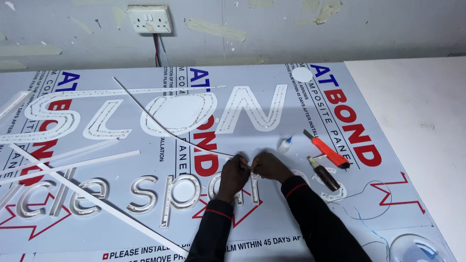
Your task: The person assembles illuminated letter signs by applying adhesive from a small bottle to the back of white plastic letter frames and pressing flexible LED light strips into the grooves. The person works on several letters laid out on a large composite panel, using a utility knife to trim excess strip length.
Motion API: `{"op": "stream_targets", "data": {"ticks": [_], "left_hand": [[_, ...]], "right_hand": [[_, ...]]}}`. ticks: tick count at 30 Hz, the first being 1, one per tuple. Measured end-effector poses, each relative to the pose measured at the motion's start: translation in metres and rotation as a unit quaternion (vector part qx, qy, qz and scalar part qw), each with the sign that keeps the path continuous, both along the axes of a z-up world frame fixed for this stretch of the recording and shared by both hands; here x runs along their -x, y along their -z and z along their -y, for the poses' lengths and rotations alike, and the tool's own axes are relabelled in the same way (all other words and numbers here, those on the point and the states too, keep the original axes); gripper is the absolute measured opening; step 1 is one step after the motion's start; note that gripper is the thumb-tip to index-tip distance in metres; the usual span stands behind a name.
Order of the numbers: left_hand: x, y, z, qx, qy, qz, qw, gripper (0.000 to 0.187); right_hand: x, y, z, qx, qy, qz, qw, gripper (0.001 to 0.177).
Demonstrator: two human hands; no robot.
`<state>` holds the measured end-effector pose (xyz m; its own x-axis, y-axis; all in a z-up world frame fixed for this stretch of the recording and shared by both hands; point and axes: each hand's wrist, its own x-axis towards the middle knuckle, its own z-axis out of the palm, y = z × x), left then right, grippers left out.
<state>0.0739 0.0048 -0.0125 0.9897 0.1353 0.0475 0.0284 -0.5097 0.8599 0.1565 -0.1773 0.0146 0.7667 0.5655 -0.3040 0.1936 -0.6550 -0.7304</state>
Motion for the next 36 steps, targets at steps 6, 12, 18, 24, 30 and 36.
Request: {"op": "stream_targets", "data": {"ticks": [6, 12, 18, 24, 30, 36], "left_hand": [[-0.003, 0.010, 0.002, 0.001, -0.025, 0.017, 1.000, 0.022], [0.000, -0.001, 0.002, -0.011, -0.013, 0.000, 1.000, 0.023], [-0.010, 0.016, 0.000, -0.056, -0.010, -0.024, 0.998, 0.025], [-0.010, 0.010, 0.000, -0.068, 0.005, -0.040, 0.997, 0.027], [-0.016, 0.020, -0.004, -0.052, 0.019, -0.032, 0.998, 0.029], [-0.013, 0.006, -0.004, -0.033, 0.033, -0.031, 0.998, 0.024]], "right_hand": [[0.002, 0.019, -0.005, 0.021, 0.027, 0.063, 0.997, 0.034], [0.005, 0.013, -0.006, -0.010, 0.047, 0.034, 0.998, 0.026], [0.036, -0.007, 0.013, -0.162, 0.100, 0.123, 0.974, 0.018], [0.049, 0.015, 0.068, -0.189, 0.413, 0.269, 0.849, 0.037], [0.025, -0.001, 0.062, -0.160, 0.321, 0.271, 0.893, 0.103], [0.003, 0.012, 0.052, -0.166, 0.327, 0.223, 0.903, 0.070]]}}
